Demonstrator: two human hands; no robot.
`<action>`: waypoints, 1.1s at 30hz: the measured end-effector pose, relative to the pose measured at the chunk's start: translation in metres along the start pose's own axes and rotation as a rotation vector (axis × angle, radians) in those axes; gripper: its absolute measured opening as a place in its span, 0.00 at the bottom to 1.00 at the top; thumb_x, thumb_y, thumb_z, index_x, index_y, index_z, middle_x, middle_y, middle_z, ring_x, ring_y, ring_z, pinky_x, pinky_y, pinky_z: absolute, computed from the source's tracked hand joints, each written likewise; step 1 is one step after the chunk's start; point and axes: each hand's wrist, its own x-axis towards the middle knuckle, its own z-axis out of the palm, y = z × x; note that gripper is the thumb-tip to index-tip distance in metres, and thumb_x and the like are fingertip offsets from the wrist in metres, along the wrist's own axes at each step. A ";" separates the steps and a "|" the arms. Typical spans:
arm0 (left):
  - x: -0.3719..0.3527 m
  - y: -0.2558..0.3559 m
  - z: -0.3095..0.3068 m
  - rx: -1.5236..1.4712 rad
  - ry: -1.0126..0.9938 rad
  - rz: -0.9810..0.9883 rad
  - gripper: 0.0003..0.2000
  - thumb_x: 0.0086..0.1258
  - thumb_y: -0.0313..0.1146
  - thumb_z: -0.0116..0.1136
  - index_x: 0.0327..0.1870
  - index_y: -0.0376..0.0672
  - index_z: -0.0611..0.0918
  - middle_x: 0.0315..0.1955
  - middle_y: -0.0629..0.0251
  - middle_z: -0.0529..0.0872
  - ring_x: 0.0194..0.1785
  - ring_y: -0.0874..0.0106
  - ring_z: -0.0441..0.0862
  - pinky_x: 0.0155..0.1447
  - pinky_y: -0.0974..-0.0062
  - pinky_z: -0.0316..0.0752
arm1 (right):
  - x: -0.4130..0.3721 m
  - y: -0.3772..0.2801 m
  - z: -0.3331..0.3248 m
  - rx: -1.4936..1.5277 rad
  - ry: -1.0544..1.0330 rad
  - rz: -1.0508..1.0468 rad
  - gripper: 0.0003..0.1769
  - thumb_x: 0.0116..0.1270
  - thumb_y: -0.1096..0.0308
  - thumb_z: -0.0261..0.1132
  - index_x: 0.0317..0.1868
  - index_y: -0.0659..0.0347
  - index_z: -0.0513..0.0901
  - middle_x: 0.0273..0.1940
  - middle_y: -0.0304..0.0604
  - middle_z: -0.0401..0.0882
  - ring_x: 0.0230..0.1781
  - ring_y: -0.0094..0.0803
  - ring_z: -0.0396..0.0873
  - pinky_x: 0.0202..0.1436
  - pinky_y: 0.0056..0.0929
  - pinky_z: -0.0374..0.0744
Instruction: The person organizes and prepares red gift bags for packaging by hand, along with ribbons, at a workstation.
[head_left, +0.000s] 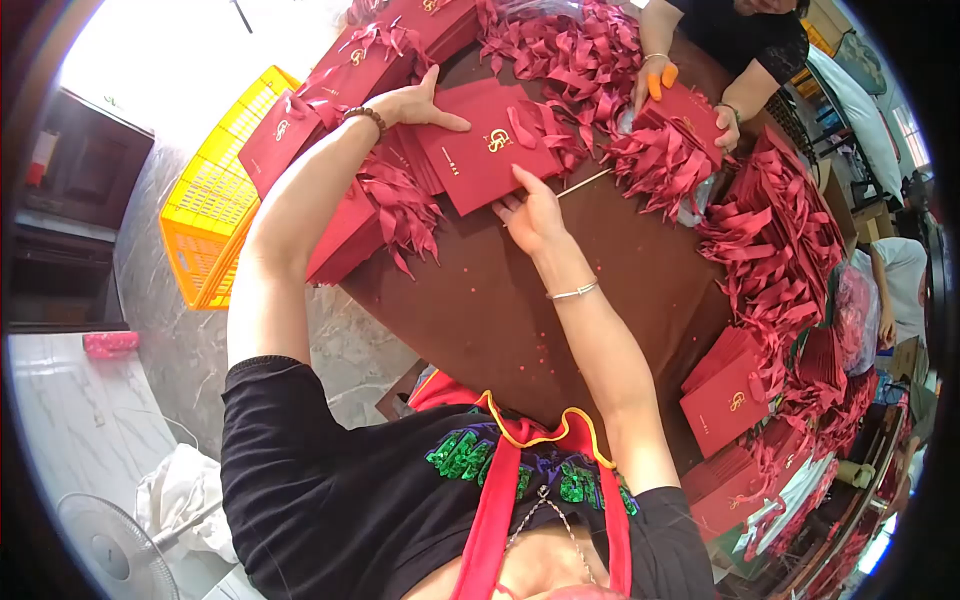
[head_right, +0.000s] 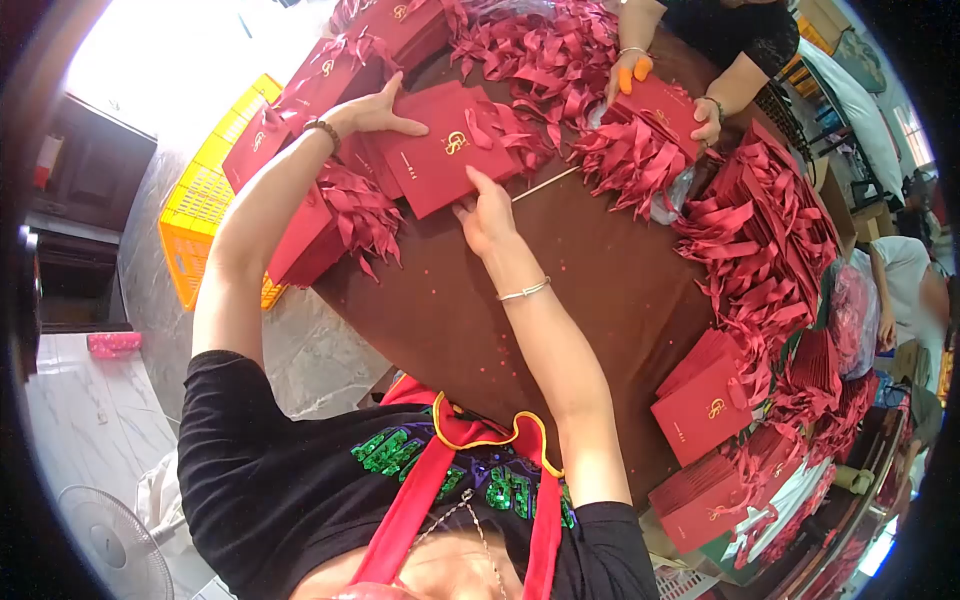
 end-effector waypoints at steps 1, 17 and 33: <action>0.000 -0.002 0.000 -0.063 -0.069 0.017 0.64 0.36 0.69 0.65 0.69 0.32 0.46 0.62 0.39 0.63 0.66 0.51 0.61 0.67 0.64 0.57 | 0.002 -0.001 0.000 0.000 0.001 0.005 0.20 0.61 0.64 0.62 0.52 0.58 0.71 0.56 0.41 0.66 0.62 0.39 0.58 0.68 0.48 0.53; -0.003 -0.014 -0.005 -0.449 -0.299 -0.053 0.53 0.50 0.52 0.68 0.70 0.36 0.47 0.60 0.52 0.68 0.62 0.65 0.67 0.64 0.73 0.62 | 0.012 0.002 0.032 -0.060 -0.056 0.103 0.27 0.71 0.55 0.47 0.66 0.58 0.57 0.66 0.49 0.56 0.66 0.50 0.57 0.63 0.67 0.53; -0.062 0.083 -0.022 -0.222 0.216 0.348 0.49 0.45 0.31 0.70 0.70 0.43 0.51 0.59 0.49 0.70 0.59 0.60 0.72 0.62 0.69 0.65 | -0.013 -0.019 0.002 0.230 -0.175 0.039 0.23 0.63 0.71 0.51 0.60 0.62 0.64 0.58 0.46 0.68 0.63 0.42 0.64 0.65 0.52 0.63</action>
